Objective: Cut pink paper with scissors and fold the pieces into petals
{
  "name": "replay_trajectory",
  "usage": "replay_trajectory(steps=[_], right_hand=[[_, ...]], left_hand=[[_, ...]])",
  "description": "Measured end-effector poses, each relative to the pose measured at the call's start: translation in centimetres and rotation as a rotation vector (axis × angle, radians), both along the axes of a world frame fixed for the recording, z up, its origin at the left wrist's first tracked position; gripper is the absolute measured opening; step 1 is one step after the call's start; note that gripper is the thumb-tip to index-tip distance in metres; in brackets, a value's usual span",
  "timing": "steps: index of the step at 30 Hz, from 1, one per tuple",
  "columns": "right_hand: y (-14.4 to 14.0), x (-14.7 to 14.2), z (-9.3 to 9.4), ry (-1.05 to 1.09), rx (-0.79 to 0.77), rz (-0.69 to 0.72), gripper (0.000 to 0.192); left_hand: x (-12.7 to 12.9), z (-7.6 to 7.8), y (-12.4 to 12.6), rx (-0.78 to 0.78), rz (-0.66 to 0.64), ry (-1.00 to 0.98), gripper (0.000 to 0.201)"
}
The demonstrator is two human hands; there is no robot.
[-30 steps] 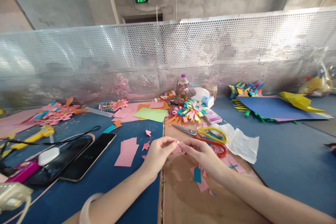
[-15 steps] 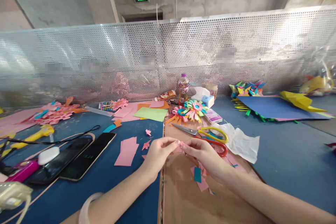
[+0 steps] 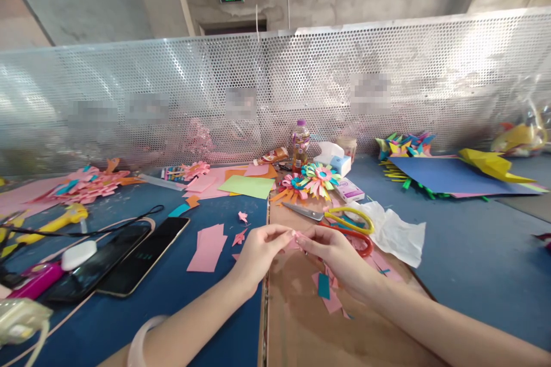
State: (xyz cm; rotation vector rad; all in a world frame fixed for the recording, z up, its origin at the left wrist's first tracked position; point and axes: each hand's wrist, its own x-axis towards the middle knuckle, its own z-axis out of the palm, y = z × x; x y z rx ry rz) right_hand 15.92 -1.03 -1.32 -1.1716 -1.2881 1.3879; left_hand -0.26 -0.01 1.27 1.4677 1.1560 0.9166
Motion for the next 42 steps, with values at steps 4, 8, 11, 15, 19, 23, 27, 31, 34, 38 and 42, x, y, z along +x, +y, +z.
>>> replay_trajectory(steps=[4, 8, 11, 15, 19, 23, 27, 31, 34, 38, 42], right_hand=[[-0.11, 0.01, 0.22, -0.019, -0.01, -0.001, 0.044], [-0.27, -0.04, 0.62, -0.009, 0.038, -0.008, 0.038], [-0.37, -0.12, 0.76, -0.008, 0.063, 0.0, 0.034], [-0.43, -0.26, 0.61, -0.02, 0.106, -0.01, 0.031], [-0.63, -0.42, 0.61, -0.026, 0.123, -0.016, 0.031], [-0.74, -0.43, 0.78, -0.027, 0.136, -0.04, 0.032], [-0.48, -0.31, 0.63, 0.004, 0.076, 0.011, 0.031], [-0.34, -0.32, 0.24, 0.077, -0.039, 0.025, 0.034], [-0.4, -0.4, 0.23, 0.094, -0.05, 0.051, 0.035], [-0.4, -0.35, 0.49, 0.041, -0.001, 0.089, 0.034], [-0.41, -0.19, 0.72, 0.007, 0.078, 0.089, 0.032]], left_hand=[[-0.01, 0.01, 0.01, -0.032, -0.015, -0.025, 0.028], [0.04, 0.03, 0.12, -0.053, -0.013, -0.026, 0.028], [0.07, 0.01, 0.18, -0.054, -0.025, -0.04, 0.026], [0.01, -0.18, 0.2, -0.046, -0.036, -0.059, 0.024], [-0.09, -0.4, 0.21, -0.058, -0.02, -0.067, 0.024], [-0.09, -0.3, 0.13, -0.052, 0.003, -0.06, 0.024], [-0.11, -0.12, 0.1, -0.051, 0.022, -0.05, 0.023], [-0.22, -0.28, 0.26, -0.06, 0.038, -0.061, 0.019], [-0.26, -0.43, 0.32, -0.063, 0.025, -0.075, 0.019], [-0.2, -0.24, 0.15, -0.057, 0.002, -0.071, 0.021], [-0.06, 0.18, -0.11, -0.076, 0.011, -0.069, 0.021]])
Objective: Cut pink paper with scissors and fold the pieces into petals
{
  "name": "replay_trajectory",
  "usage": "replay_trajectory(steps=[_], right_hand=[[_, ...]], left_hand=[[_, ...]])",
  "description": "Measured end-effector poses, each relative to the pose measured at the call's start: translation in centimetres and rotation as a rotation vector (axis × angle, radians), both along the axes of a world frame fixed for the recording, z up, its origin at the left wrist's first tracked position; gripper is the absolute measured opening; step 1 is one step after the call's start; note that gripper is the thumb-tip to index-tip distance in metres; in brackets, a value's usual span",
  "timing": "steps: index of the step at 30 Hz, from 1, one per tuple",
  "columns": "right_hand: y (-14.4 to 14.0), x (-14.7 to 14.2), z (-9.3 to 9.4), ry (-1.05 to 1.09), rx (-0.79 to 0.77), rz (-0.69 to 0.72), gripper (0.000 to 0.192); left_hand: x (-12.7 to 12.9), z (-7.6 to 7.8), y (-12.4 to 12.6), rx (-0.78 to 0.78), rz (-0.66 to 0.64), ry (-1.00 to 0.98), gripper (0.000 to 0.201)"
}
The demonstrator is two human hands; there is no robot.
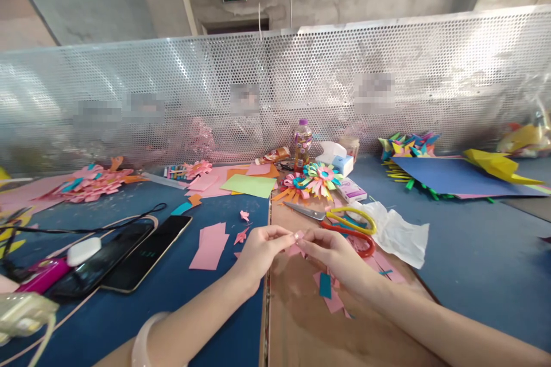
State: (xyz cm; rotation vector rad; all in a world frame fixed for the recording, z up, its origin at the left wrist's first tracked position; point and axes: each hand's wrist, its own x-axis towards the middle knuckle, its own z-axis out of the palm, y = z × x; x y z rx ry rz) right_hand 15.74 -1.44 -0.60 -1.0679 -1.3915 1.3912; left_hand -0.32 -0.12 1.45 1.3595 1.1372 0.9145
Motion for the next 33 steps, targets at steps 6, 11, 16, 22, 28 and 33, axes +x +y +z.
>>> replay_trajectory(steps=[6, 11, 16, 22, 28, 33], right_hand=[[-0.3, 0.0, 0.2, -0.048, 0.119, -0.048, 0.035], [-0.5, -0.2, 0.3, -0.044, 0.112, -0.069, 0.035], [-0.5, -0.2, 0.4, -0.043, 0.096, -0.066, 0.036], [-0.2, -0.4, -0.2, -0.035, 0.038, -0.075, 0.037], [-0.3, -0.7, -0.2, 0.074, -0.122, -0.058, 0.039], [-0.1, -0.7, -0.7, 0.101, -0.128, -0.095, 0.035]], left_hand=[[0.2, 0.1, -0.1, 0.011, -0.008, -0.012, 0.021], [0.2, -0.1, -0.3, 0.014, 0.005, -0.021, 0.021], [0.3, -0.3, -0.4, -0.007, 0.03, -0.05, 0.02], [0.1, -0.3, 0.0, 0.014, 0.061, -0.064, 0.019], [-0.1, -0.6, 0.4, 0.032, 0.103, -0.047, 0.021], [0.1, -0.5, 0.2, 0.024, 0.082, -0.039, 0.02]])
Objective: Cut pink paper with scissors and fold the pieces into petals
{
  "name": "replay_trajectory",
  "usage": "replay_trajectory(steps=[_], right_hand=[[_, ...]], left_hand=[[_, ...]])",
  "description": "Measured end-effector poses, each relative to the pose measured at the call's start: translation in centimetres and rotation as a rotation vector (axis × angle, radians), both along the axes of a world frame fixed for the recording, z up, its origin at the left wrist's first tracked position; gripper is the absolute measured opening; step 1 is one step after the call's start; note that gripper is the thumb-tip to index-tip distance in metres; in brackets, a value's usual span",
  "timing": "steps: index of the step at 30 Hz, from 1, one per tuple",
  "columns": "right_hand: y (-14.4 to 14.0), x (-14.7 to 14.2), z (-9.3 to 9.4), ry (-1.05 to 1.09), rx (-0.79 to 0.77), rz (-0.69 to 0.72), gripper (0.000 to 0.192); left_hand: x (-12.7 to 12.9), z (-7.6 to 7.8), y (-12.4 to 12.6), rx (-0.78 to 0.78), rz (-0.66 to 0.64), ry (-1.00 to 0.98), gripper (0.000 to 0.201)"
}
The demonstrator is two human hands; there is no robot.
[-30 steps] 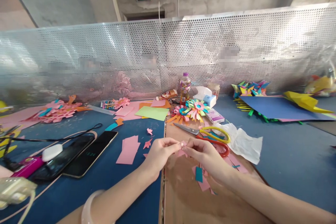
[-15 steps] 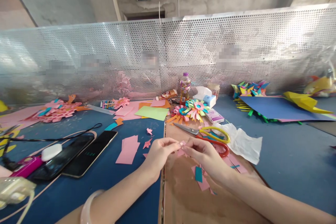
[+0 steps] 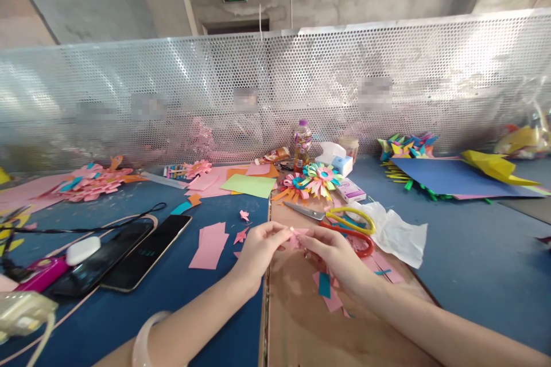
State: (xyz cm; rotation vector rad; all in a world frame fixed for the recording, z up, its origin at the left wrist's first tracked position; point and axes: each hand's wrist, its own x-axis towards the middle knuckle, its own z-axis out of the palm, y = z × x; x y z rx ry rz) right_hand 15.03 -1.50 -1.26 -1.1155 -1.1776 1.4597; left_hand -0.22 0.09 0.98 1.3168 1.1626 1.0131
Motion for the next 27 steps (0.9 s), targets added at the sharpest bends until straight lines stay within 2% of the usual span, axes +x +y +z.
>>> replay_trajectory(steps=[3, 6, 12, 16, 18, 20, 22, 24, 27], right_hand=[[0.2, 0.2, -0.2, 0.049, -0.011, -0.044, 0.031], [0.5, 0.6, 0.0, 0.002, 0.016, -0.063, 0.028], [0.7, 1.3, 0.9, -0.184, 0.167, 0.044, 0.024], [0.6, 1.5, 1.2, -0.285, 0.181, 0.117, 0.022], [0.5, 1.5, 1.2, -0.354, 0.208, 0.105, 0.021], [0.4, 1.5, 1.2, -0.444, 0.353, 0.032, 0.019], [0.3, 1.6, 1.1, -0.525, 0.601, -0.034, 0.013], [0.3, 1.6, 1.0, -0.59, 0.817, -0.025, 0.013], [0.4, 1.6, 0.5, -0.663, 0.976, 0.013, 0.017]], left_hand=[[0.2, 0.1, -0.2, -0.043, -0.035, 0.001, 0.02], [0.2, 0.2, -0.2, -0.054, -0.089, 0.008, 0.018], [-0.5, 0.5, 0.3, -0.049, -0.246, 0.061, 0.021], [-1.1, 0.5, 0.9, -0.026, -0.367, 0.108, 0.017], [-1.3, 0.5, 1.1, -0.031, -0.395, 0.125, 0.016], [-1.4, 0.4, 1.4, -0.041, -0.371, 0.117, 0.017], [-1.4, 0.3, 1.5, -0.038, -0.334, 0.107, 0.019], [-1.3, 0.2, 1.6, -0.03, -0.322, 0.106, 0.019], [-1.3, 0.0, 1.6, -0.017, -0.322, 0.099, 0.017]])
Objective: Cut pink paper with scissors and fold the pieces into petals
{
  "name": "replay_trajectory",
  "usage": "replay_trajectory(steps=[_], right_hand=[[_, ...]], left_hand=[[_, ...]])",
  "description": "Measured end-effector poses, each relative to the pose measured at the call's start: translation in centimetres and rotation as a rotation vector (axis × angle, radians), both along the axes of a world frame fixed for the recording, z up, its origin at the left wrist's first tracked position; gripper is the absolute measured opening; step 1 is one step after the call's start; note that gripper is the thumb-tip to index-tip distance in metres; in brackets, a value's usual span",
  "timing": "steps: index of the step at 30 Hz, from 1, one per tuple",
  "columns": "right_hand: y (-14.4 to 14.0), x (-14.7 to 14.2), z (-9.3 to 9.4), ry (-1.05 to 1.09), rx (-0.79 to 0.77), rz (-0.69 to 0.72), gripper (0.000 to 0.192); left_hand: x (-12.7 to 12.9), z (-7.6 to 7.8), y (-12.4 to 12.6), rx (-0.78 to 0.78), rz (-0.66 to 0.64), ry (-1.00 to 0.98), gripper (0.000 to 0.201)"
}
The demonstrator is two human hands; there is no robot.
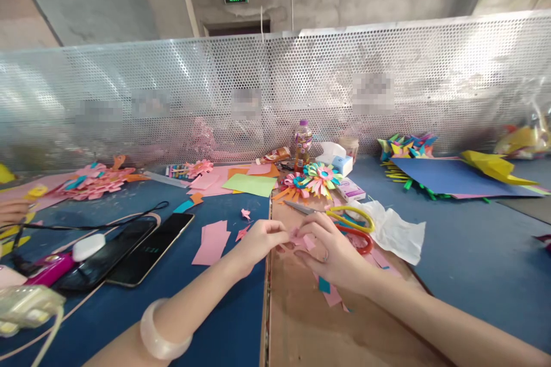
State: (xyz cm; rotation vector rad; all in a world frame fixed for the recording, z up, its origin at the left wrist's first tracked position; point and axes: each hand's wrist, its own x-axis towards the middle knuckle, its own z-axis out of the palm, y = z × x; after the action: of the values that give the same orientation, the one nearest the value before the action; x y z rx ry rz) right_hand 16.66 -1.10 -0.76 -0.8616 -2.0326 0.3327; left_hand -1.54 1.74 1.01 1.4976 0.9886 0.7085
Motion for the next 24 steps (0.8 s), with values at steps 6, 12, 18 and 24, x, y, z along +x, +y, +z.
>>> replay_trajectory(steps=[6, 12, 18, 24], right_hand=[[0.4, -0.1, -0.6, -0.003, 0.052, 0.01, 0.011], [0.4, -0.1, -0.5, 0.108, -0.064, -0.018, 0.01], [0.0, -0.5, -0.2, 0.287, -0.329, -0.016, 0.011], [-0.1, -0.9, -0.4, 0.511, -0.584, 0.079, 0.015]], left_hand=[[-0.1, -0.2, -0.1, 0.004, -0.012, -0.003, 0.017], [0.4, 0.0, -0.6, 0.011, 0.025, -0.039, 0.019], [1.2, 0.0, -1.6, -0.1, 0.084, -0.156, 0.021], [1.2, 0.0, -1.7, -0.147, 0.045, -0.198, 0.019]])
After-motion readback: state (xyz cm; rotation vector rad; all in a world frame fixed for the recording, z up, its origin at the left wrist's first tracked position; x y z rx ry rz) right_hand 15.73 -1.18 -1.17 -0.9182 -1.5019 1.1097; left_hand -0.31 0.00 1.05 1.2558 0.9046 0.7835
